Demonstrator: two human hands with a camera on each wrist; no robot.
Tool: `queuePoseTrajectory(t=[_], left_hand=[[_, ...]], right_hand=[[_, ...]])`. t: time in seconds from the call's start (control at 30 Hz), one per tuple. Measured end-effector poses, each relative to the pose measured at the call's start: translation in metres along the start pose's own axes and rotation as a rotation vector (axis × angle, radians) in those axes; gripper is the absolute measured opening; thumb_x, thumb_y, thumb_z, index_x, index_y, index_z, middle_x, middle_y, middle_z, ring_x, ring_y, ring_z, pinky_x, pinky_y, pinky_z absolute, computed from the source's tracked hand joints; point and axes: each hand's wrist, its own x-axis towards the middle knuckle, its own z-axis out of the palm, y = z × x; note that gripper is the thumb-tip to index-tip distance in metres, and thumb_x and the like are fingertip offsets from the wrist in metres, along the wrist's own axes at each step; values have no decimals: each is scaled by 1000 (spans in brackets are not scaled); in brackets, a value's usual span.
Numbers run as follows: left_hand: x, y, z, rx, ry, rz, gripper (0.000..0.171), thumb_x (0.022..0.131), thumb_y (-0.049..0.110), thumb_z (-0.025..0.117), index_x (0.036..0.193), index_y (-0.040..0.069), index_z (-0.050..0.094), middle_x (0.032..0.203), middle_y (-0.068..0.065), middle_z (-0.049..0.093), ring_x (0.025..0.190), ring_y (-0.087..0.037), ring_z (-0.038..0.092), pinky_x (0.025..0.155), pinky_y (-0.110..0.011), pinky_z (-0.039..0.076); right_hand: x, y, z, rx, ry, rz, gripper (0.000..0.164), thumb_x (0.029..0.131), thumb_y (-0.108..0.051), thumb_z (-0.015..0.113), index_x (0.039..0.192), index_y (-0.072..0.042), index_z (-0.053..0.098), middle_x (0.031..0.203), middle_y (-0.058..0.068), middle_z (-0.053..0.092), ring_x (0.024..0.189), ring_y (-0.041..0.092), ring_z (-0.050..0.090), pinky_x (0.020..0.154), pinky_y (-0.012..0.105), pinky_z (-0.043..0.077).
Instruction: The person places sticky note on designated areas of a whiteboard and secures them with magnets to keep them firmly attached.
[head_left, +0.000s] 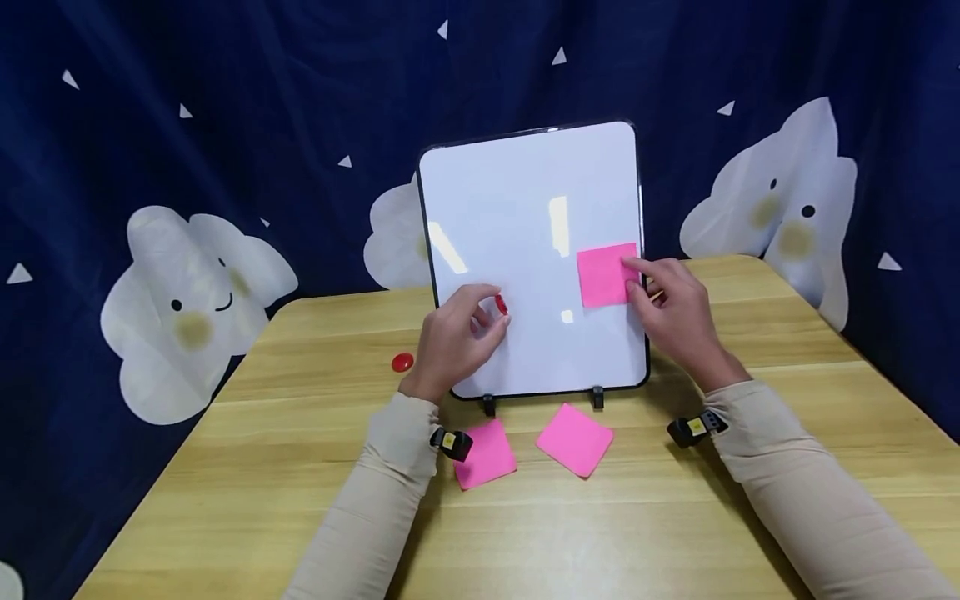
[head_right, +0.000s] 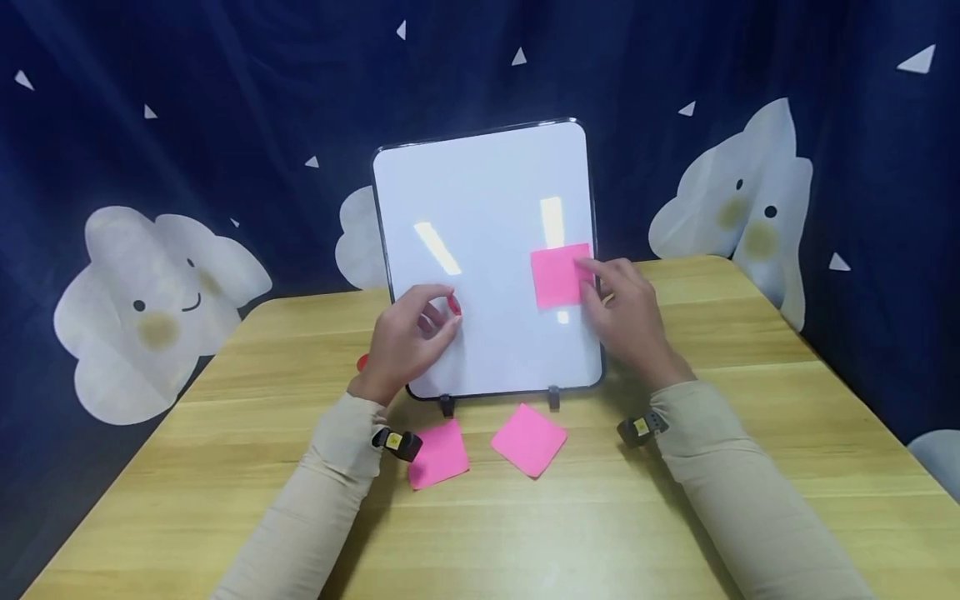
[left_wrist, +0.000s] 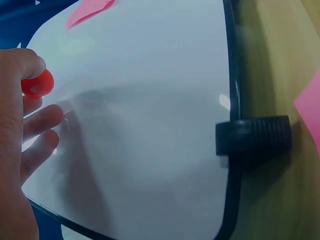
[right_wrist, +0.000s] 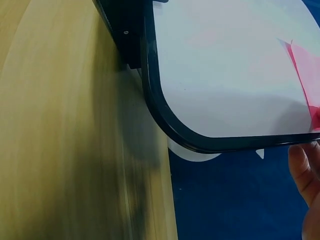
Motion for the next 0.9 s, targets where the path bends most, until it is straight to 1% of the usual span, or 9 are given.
queuePoseTrajectory(t=[0.23,0.47,0.6,0.73,0.9], left_hand=[[8,3,4,-4,-30,3,40,88,21,77,122,4,65,106,-6,69,74,-12,63,68,-25,55],[17,9,6,-3,-61,-1,39,89,21,75,124,6,65,111,-5,68,77,-11,62,71,-24,55],[21,14,8,-9,-63,-12,39,89,22,75,125,8,67,115,-5,67,81,-11,62,74,-23,54],[25,17,13,-13,-56,-26,38,89,22,74,124,8,68,115,-5,67,83,-10,61,76,-22,54],[33,25,22,-7,-40,-35,36,90,23,73,123,9,69,114,-4,66,84,-10,62,75,-20,53]], right_hand=[[-1,1,3,21,20,-18,34,92,1,67,125,-6,71,96,14,61,75,15,52,63,11,43],[-1,0,1,24,13,-13,35,92,0,68,127,-6,70,97,14,59,75,16,52,64,9,41],[-2,0,1,14,5,0,36,92,-2,68,128,-6,69,96,14,59,75,17,53,64,9,41],[-1,0,2,6,-3,12,37,93,-3,67,130,-7,67,95,13,57,74,18,54,65,9,41],[-1,0,2,13,19,-11,37,92,-1,67,129,-6,68,91,13,57,71,15,53,64,10,41]])
